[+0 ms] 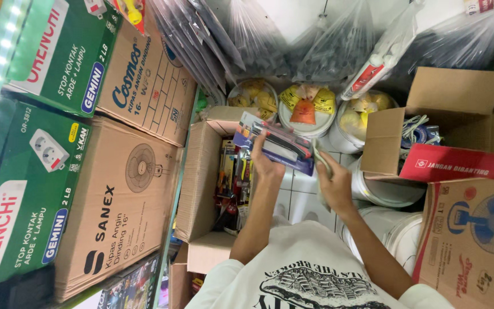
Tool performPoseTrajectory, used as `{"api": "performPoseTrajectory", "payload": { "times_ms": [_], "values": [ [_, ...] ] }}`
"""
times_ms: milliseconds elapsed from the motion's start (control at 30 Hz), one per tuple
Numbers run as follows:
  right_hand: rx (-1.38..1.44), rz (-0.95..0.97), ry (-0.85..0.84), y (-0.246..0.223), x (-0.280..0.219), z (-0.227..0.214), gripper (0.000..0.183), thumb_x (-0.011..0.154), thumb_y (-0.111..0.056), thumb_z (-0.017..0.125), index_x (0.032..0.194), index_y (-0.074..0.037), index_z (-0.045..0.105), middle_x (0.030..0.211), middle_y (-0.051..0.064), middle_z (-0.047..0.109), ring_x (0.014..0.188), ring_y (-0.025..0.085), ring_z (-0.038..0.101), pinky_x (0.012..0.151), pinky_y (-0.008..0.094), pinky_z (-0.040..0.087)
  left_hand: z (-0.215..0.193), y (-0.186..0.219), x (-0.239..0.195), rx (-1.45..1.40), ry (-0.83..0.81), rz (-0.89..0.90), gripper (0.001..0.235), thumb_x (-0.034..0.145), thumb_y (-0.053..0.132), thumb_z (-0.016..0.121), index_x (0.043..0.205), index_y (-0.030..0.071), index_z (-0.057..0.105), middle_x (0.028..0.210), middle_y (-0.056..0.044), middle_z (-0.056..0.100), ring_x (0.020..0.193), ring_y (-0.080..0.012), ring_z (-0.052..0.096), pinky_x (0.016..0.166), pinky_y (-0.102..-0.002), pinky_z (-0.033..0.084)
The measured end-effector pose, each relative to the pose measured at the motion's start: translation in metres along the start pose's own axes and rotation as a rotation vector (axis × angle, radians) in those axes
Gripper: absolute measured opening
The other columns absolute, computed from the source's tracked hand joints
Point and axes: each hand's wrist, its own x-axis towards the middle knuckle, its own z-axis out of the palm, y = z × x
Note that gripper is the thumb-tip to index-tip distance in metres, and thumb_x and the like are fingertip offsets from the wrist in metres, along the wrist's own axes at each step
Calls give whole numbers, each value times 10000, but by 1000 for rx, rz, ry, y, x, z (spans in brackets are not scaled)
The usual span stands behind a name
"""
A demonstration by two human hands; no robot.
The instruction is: The person repeatedly picks up packaged tools from a cardboard box, wipes the packaging with a cloth, and hangs them on a wall display rack. The person handles items one at a time, including pliers and screwdrivers, wiping them before placing them on hooks.
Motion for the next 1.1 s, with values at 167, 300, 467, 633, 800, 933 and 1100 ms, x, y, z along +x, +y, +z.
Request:
{"api": "performPoseTrajectory", "payload": {
  "times_ms": [167, 300, 467, 633, 800, 933, 1100],
  "values": [
    [-132, -60, -73, -47, -6, 5, 339, 984, -88, 622, 1304, 15, 664, 1047, 227, 714, 884, 349, 706, 773, 391, 543, -5, -13, 11, -52, 98, 137, 538, 962, 184, 604, 1480, 141, 465, 1165, -105, 571, 1111, -285, 601, 1047, -584, 522],
    [-142, -183, -185, -67, -7, -5, 354, 937, -79, 654, 1284, -17, 688, 924, 180, 707, 773, 348, 686, 705, 409, 542, -1, -7, 15, -87, 193, 84, 483, 928, 223, 555, 1401, 183, 463, 1151, -60, 579, 1034, -370, 629, 919, -574, 531],
    [-67, -151, -115, -77, 1, -19, 322, 954, -41, 638, 1271, -68, 687, 828, 125, 629, 619, 272, 599, 594, 383, 487, -13, -14, 15, -117, 157, 139, 496, 977, 199, 524, 1470, 198, 467, 1244, -69, 566, 1159, -290, 618, 1067, -552, 531],
    [-361, -461, -152, -66, 12, -14, 479, 843, -40, 703, 1309, -151, 692, 742, 112, 532, 611, 299, 558, 565, 420, 460, -17, -17, 12, -99, 43, 13, 462, 1005, 281, 498, 1406, 56, 450, 1187, -147, 583, 1124, -412, 622, 1024, -593, 490],
    [-447, -451, -227, -25, 13, -39, 469, 819, -42, 691, 1274, -154, 711, 807, 116, 610, 636, 306, 594, 588, 422, 492, 2, 3, 8, -129, 113, -8, 511, 928, 251, 466, 1436, 203, 458, 1135, -91, 578, 1085, -288, 594, 1020, -620, 491],
    [-75, -184, -155, 9, 18, -51, 276, 1019, -92, 617, 1280, -36, 687, 990, 116, 693, 769, 228, 624, 718, 343, 514, 6, 13, 7, -78, 28, -103, 493, 961, 257, 463, 1418, 71, 459, 1137, -150, 604, 1091, -377, 632, 1024, -606, 505],
    [85, -113, 108, -11, 28, -62, 304, 1103, -117, 585, 1335, 68, 650, 1136, 99, 693, 941, 168, 602, 830, 324, 497, 10, 9, -8, 178, -111, -214, 536, 932, 190, 500, 1458, 99, 453, 1144, -151, 629, 1059, -363, 655, 988, -540, 546]
  ]
}}
